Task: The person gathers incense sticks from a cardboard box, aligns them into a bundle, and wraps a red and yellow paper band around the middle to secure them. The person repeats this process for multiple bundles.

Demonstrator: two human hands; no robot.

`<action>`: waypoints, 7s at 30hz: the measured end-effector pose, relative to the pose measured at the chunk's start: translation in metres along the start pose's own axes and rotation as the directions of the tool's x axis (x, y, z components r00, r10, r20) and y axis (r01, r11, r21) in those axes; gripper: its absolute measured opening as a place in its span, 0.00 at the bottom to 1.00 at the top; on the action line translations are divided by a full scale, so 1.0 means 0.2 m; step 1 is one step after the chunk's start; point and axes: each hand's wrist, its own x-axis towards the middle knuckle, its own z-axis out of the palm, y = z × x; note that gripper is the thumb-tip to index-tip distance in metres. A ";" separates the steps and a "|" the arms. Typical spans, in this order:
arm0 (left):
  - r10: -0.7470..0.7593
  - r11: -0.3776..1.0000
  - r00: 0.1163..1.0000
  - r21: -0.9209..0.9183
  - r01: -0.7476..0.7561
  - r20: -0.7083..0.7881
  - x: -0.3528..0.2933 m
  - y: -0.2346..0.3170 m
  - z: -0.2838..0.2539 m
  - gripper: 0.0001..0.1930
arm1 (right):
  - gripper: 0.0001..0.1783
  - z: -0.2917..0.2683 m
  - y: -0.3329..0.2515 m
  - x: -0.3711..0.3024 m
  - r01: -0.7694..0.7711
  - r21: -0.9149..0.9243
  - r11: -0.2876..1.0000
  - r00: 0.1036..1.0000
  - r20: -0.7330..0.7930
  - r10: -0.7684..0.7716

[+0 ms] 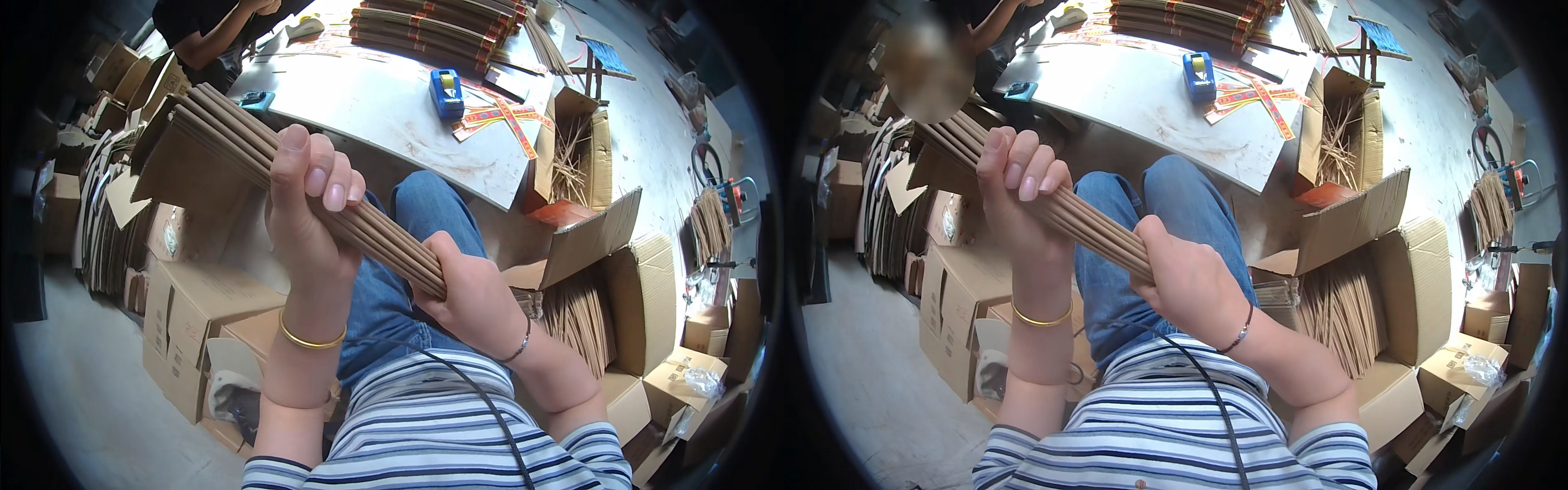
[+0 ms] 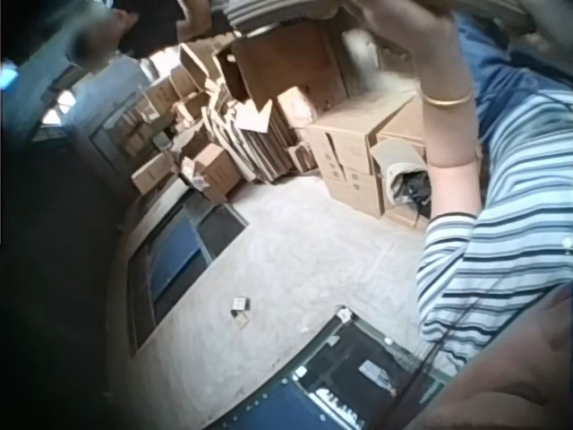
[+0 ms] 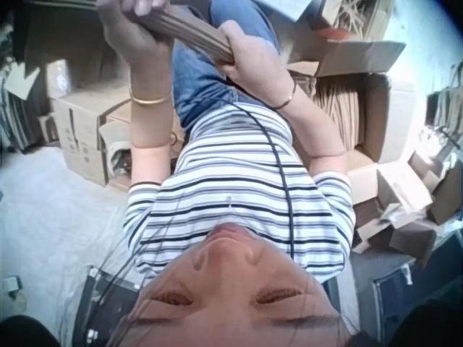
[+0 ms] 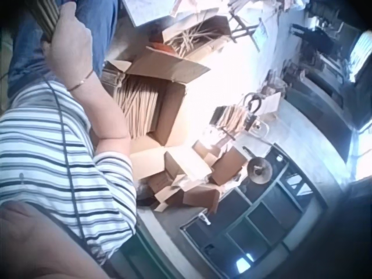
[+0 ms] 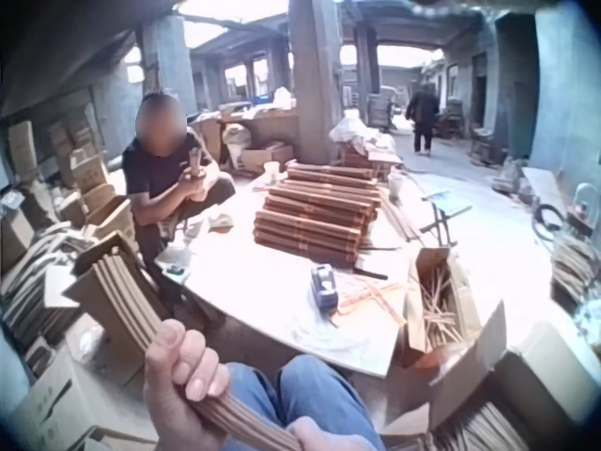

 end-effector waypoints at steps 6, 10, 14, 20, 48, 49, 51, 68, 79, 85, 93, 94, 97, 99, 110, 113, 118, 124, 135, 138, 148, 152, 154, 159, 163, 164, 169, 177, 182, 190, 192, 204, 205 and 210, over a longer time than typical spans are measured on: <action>-0.019 0.996 0.992 0.083 0.030 -0.124 -0.12 -0.08 0.04 0.19 | 0.19 -0.01 -0.03 -0.02 0.059 -0.096 0.994 0.997 -0.037 -0.063; -0.117 0.981 0.985 -0.143 0.134 0.123 -0.10 -0.05 -0.03 0.16 | 0.18 -0.10 -0.01 0.05 -0.216 0.437 0.873 0.905 0.425 0.012; -0.068 0.757 0.912 -0.575 0.311 0.405 -0.08 -0.12 -0.09 0.09 | 0.16 -0.10 0.05 0.06 -0.622 0.702 0.348 0.680 0.704 -0.204; -0.157 0.965 0.983 -0.198 0.173 0.096 -0.09 -0.13 -0.07 0.08 | 0.17 -0.07 -0.01 0.02 -0.293 0.427 0.855 0.917 0.380 0.125; -0.028 0.987 0.991 0.151 0.048 -0.129 -0.17 -0.18 0.08 0.11 | 0.18 0.05 0.01 -0.04 -0.020 0.073 0.997 0.998 -0.057 0.024; 0.035 0.976 0.979 0.217 0.010 -0.203 -0.18 -0.18 0.10 0.11 | 0.19 0.06 0.00 -0.04 -0.028 -0.017 0.999 0.989 -0.143 0.025; 0.017 0.979 0.973 0.204 0.032 -0.231 -0.18 -0.19 0.10 0.09 | 0.21 0.06 0.01 -0.04 -0.028 -0.076 0.997 0.989 -0.146 0.017; -0.172 0.979 0.967 0.079 0.190 -0.190 -0.19 -0.20 0.04 0.12 | 0.21 -0.11 0.04 0.00 -0.241 0.480 0.843 0.938 0.339 0.074; -0.281 0.957 0.938 0.019 0.291 -0.204 -0.18 -0.22 0.01 0.16 | 0.19 -0.10 0.08 0.00 -0.388 0.616 0.686 0.876 0.478 0.067; -0.287 0.950 0.885 0.009 0.312 -0.367 -0.14 -0.35 -0.03 0.14 | 0.22 -0.21 0.25 -0.21 -0.397 0.388 0.832 0.850 0.496 0.175; -0.326 0.945 0.910 -0.130 0.302 -0.256 -0.07 -0.42 -0.29 0.12 | 0.13 -0.57 1.23 -1.26 -0.786 0.203 0.583 0.331 -0.659 0.675; -0.353 0.934 0.903 -0.147 0.325 -0.247 -0.06 -0.43 -0.30 0.11 | 0.13 -0.53 1.38 -1.39 -0.887 0.219 0.407 0.222 -0.571 0.790; -0.388 0.919 0.890 -0.177 0.353 -0.240 -0.05 -0.44 -0.31 0.11 | 0.09 -0.29 1.50 -1.50 -0.982 -0.085 0.170 0.190 -0.453 0.871; -0.378 0.923 0.893 -0.178 0.342 -0.245 -0.04 -0.43 -0.31 0.11 | 0.08 -0.10 1.53 -1.52 -0.960 -0.241 0.146 0.250 -0.492 0.834; -0.417 0.891 0.897 -0.263 0.371 -0.148 -0.05 -0.45 -0.29 0.11 | 0.11 -0.13 1.50 -1.62 -0.967 -0.033 0.251 0.231 -0.527 0.818; -0.409 0.895 0.896 -0.266 0.358 -0.172 -0.08 -0.45 -0.28 0.10 | 0.10 -0.02 1.54 -1.62 -0.962 -0.096 0.254 0.259 -0.607 0.752; -0.301 0.952 0.878 -0.163 0.258 -0.371 -0.11 -0.39 -0.22 0.10 | 0.08 -0.05 1.50 -1.63 -0.932 -0.054 0.359 0.289 -0.706 0.647; -0.261 0.965 0.878 -0.114 0.234 -0.402 -0.07 -0.46 -0.12 0.16 | 0.03 -0.36 0.95 -1.42 -0.661 -0.077 0.746 0.356 -0.908 0.222; -0.203 0.965 0.925 -0.225 0.134 -0.322 -0.13 -0.27 -0.17 0.13 | 0.09 -0.20 0.02 -0.53 -0.119 -0.074 0.990 0.885 -0.460 0.072; -0.175 0.971 0.925 -0.216 0.105 -0.338 -0.15 -0.24 -0.17 0.13 | 0.09 -0.15 0.02 -0.51 -0.125 -0.122 0.985 0.892 -0.448 0.058; -0.155 0.976 0.881 -0.205 0.067 -0.447 -0.13 -0.22 -0.19 0.15 | 0.11 -0.16 -0.01 -0.47 -0.066 -0.337 0.939 0.917 -0.392 -0.076; -0.139 0.982 0.867 -0.177 0.060 -0.479 -0.14 -0.24 -0.18 0.14 | 0.10 -0.13 -0.04 -0.43 -0.060 -0.345 0.937 0.924 -0.375 -0.079; -0.127 0.986 0.871 -0.160 0.057 -0.474 -0.14 -0.25 -0.17 0.14 | 0.10 -0.11 -0.04 -0.39 -0.039 -0.373 0.927 0.932 -0.348 -0.101; -0.137 0.986 0.881 -0.150 0.076 -0.452 -0.16 -0.26 -0.14 0.14 | 0.09 -0.02 -0.05 -0.25 0.059 -0.413 0.909 0.924 -0.322 -0.206; -0.132 0.987 0.891 -0.138 0.078 -0.434 -0.19 -0.29 -0.14 0.14 | 0.11 0.02 -0.08 -0.11 0.158 -0.401 0.903 0.916 -0.282 -0.285; -0.136 0.987 0.893 -0.140 0.083 -0.429 -0.19 -0.29 -0.14 0.15 | 0.16 0.01 -0.09 -0.10 0.142 -0.382 0.913 0.951 -0.202 -0.233; -0.145 0.977 0.904 -0.200 0.068 -0.402 -0.18 -0.28 -0.12 0.12 | 0.37 -0.09 -0.04 -0.01 0.233 -0.327 0.916 0.921 -0.228 -0.316; -0.240 0.900 0.966 -0.395 0.184 -0.095 -0.15 -0.23 -0.18 0.11 | 0.19 -0.10 0.11 0.14 -0.521 0.507 0.687 0.749 0.658 0.082; -0.180 0.916 0.984 -0.365 0.167 -0.002 0.05 -0.12 -0.22 0.11 | 0.17 -0.04 0.11 0.19 -0.546 0.562 0.621 0.761 0.642 0.089; 0.205 0.934 0.951 0.246 -0.261 0.231 0.47 0.09 0.10 0.11 | 0.16 -0.04 0.12 0.81 0.193 0.397 0.897 0.971 0.055 -0.233; 0.254 0.836 0.899 0.386 -0.389 0.357 0.58 0.11 0.17 0.11 | 0.14 -0.04 0.07 0.98 0.384 0.412 0.827 0.923 -0.177 -0.340; 0.234 0.615 0.903 0.665 -0.424 0.360 0.98 -0.37 -0.26 0.09 | 0.10 0.18 0.58 1.44 0.384 0.416 0.824 0.867 -0.471 -0.166; 0.220 0.628 0.925 0.681 -0.377 0.310 1.00 -0.37 -0.25 0.08 | 0.10 0.17 0.59 1.45 0.345 0.429 0.835 0.884 -0.448 -0.135; -0.012 0.876 0.923 0.448 -0.176 0.384 1.04 -0.17 -0.11 0.14 | 0.11 0.00 0.43 1.32 0.110 0.603 0.790 0.994 -0.076 -0.081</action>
